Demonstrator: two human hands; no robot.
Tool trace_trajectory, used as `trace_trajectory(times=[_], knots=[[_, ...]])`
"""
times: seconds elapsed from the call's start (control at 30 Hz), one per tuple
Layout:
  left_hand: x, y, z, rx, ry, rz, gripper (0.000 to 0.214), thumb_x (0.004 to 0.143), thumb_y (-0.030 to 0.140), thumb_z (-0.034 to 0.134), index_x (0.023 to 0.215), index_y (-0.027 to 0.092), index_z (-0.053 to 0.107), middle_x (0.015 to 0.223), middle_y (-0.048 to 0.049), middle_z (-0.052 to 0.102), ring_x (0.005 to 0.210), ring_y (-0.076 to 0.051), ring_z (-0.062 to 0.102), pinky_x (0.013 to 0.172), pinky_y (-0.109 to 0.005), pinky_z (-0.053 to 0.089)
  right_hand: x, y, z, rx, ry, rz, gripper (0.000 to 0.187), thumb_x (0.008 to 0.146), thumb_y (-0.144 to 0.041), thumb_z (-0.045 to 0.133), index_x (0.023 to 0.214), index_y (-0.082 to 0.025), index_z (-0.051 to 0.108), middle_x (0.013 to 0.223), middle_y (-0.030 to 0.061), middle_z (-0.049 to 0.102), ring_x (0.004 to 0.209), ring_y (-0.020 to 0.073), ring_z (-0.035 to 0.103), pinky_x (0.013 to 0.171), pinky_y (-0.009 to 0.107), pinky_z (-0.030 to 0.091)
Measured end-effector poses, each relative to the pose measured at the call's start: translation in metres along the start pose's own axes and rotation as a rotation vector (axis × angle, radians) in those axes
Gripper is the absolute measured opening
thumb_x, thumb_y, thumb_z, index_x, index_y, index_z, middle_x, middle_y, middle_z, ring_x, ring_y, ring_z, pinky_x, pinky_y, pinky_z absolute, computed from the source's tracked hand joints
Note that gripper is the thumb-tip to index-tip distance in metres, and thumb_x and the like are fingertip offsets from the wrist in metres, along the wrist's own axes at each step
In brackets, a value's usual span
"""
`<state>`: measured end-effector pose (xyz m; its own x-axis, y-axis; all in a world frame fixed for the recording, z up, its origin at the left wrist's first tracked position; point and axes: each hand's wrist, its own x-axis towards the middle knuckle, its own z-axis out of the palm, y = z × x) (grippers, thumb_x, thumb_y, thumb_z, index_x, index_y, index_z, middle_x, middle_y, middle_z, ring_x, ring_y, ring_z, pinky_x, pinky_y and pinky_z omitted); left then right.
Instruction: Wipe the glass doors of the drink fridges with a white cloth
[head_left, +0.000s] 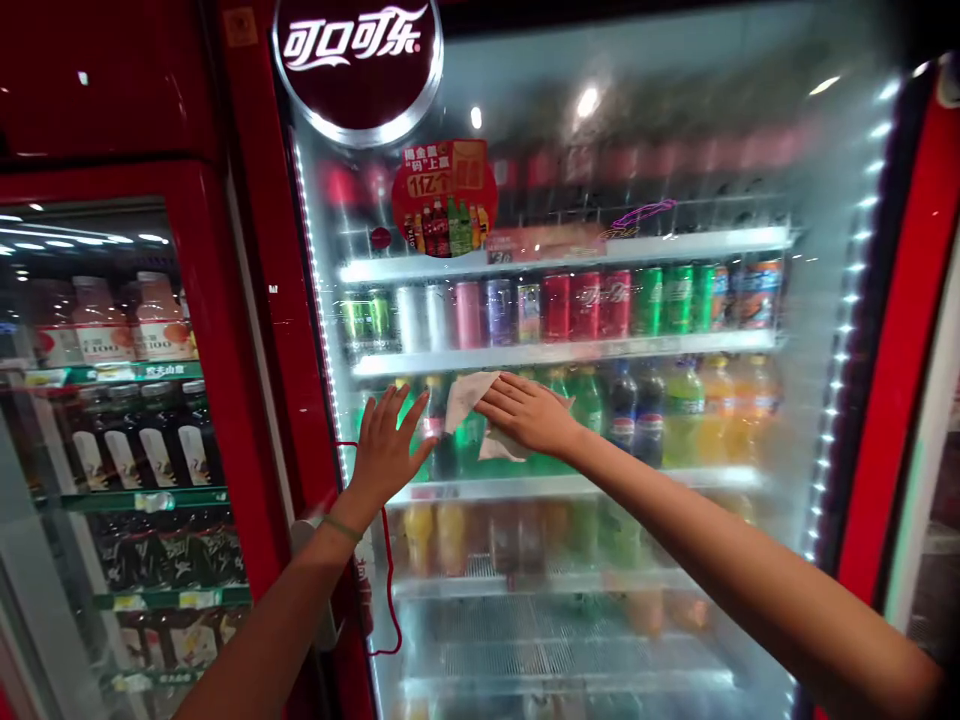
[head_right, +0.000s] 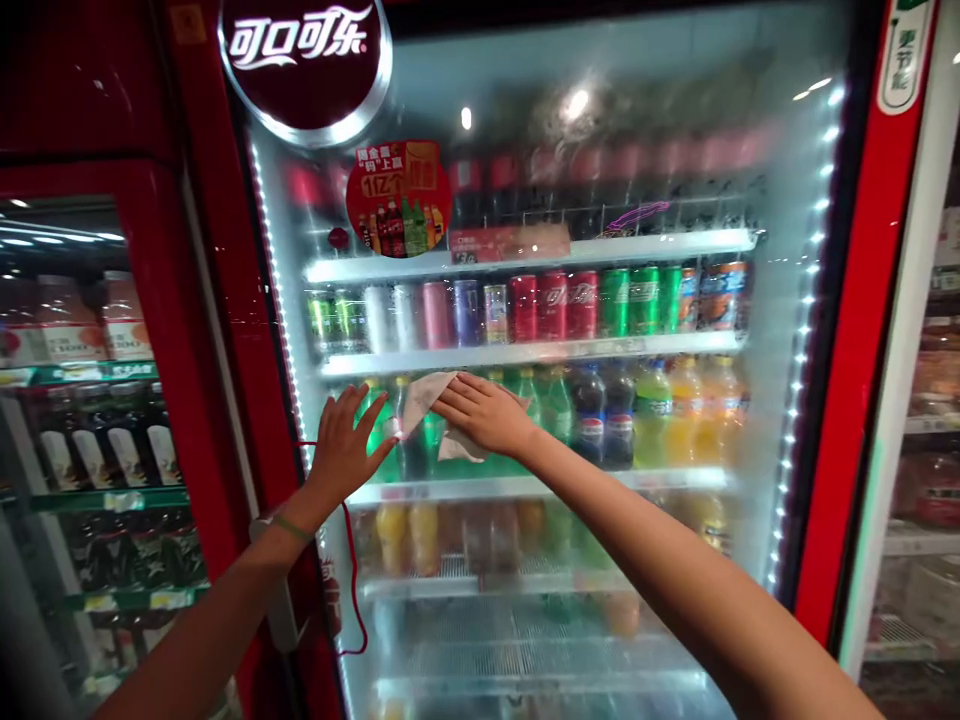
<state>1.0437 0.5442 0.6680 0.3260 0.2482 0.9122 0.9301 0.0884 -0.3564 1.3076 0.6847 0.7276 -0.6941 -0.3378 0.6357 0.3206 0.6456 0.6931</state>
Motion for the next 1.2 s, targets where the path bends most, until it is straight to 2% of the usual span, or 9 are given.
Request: trace_trajectory(times=[0.07,0.2,0.37,0.47,0.53,0.7,0.87,1.0,1.2], knots=[[0.003,-0.006,0.001,0.001,0.018,0.01,0.066,0.096,0.043,0.064,0.156,0.025,0.042,0.156,-0.0173,0.048,0.151,-0.034,0.039,0.125,-0.056,0.028,0.006,0.01,-0.002,-0.036,0.031,0.052,0.04,0.104,-0.021,0.045,0.141,-0.022,0.06,0.142,0.0055,0.066,0.135,0.0224,0.057,0.123,0.046,0.04],[0.018,-0.017,0.001,0.02,0.085,-0.019,0.063,0.097,0.042,0.062,0.155,0.024,0.042,0.156,-0.0167,0.048,0.152,-0.034,0.037,0.126,-0.056,0.026,0.033,0.026,-0.005,-0.127,0.207,0.437,0.045,0.104,-0.025,0.045,0.147,-0.017,0.054,0.145,0.0142,0.062,0.137,0.0291,0.054,0.123,0.054,0.037],[0.043,-0.039,-0.003,0.034,0.153,-0.102,0.062,0.1,0.043,0.057,0.155,0.023,0.04,0.156,-0.0172,0.048,0.151,-0.034,0.037,0.126,-0.057,0.027,0.06,0.04,-0.01,-0.062,0.083,0.179,0.039,0.104,-0.026,0.044,0.139,-0.019,0.06,0.141,0.0103,0.066,0.134,0.0264,0.057,0.123,0.051,0.039],[0.055,-0.052,-0.005,0.022,0.155,-0.118,0.06,0.099,0.046,0.057,0.153,0.023,0.044,0.156,-0.017,0.047,0.15,-0.034,0.039,0.125,-0.057,0.03,0.077,0.052,-0.011,-0.099,0.183,0.418,0.045,0.103,-0.026,0.042,0.146,-0.015,0.054,0.147,0.0162,0.06,0.14,0.0314,0.052,0.124,0.058,0.035],[0.064,-0.061,-0.007,0.006,0.157,-0.1,0.06,0.099,0.047,0.057,0.153,0.025,0.044,0.156,-0.0158,0.048,0.15,-0.034,0.039,0.125,-0.058,0.029,0.091,0.055,-0.01,-0.11,0.208,0.46,0.048,0.103,-0.024,0.042,0.149,-0.015,0.051,0.149,0.0169,0.058,0.142,0.0324,0.049,0.124,0.059,0.035],[0.093,-0.089,-0.015,-0.002,0.208,-0.079,0.058,0.101,0.042,0.054,0.154,0.024,0.04,0.156,-0.0153,0.047,0.151,-0.033,0.038,0.123,-0.056,0.035,0.122,0.06,-0.014,-0.16,0.131,0.09,0.045,0.102,-0.016,0.045,0.145,-0.022,0.055,0.144,0.0108,0.063,0.14,0.0271,0.053,0.117,0.05,0.048],[0.126,-0.116,-0.017,0.052,0.25,-0.035,0.059,0.101,0.046,0.053,0.152,0.019,0.042,0.155,-0.0175,0.048,0.149,-0.034,0.04,0.12,-0.055,0.04,0.154,0.079,-0.03,-0.257,0.338,0.116,0.041,0.103,-0.015,0.045,0.142,-0.016,0.057,0.141,0.0176,0.064,0.136,0.0292,0.056,0.108,0.046,0.055],[0.141,-0.118,-0.012,0.081,0.347,-0.099,0.061,0.101,0.045,0.054,0.152,0.015,0.041,0.152,-0.0199,0.05,0.146,-0.035,0.043,0.121,-0.056,0.039,0.196,0.083,-0.024,-0.23,0.329,0.27,0.041,0.1,-0.014,0.047,0.139,-0.014,0.06,0.142,0.0189,0.063,0.137,0.0333,0.055,0.109,0.052,0.053],[0.136,-0.112,-0.007,0.045,0.423,-0.119,0.049,0.101,0.036,0.053,0.145,0.013,0.048,0.148,-0.0189,0.055,0.146,-0.032,0.045,0.12,-0.052,0.043,0.249,0.093,-0.015,-0.165,0.249,0.252,0.045,0.099,-0.015,0.046,0.142,-0.015,0.059,0.145,0.0158,0.062,0.138,0.0314,0.054,0.121,0.056,0.041]])
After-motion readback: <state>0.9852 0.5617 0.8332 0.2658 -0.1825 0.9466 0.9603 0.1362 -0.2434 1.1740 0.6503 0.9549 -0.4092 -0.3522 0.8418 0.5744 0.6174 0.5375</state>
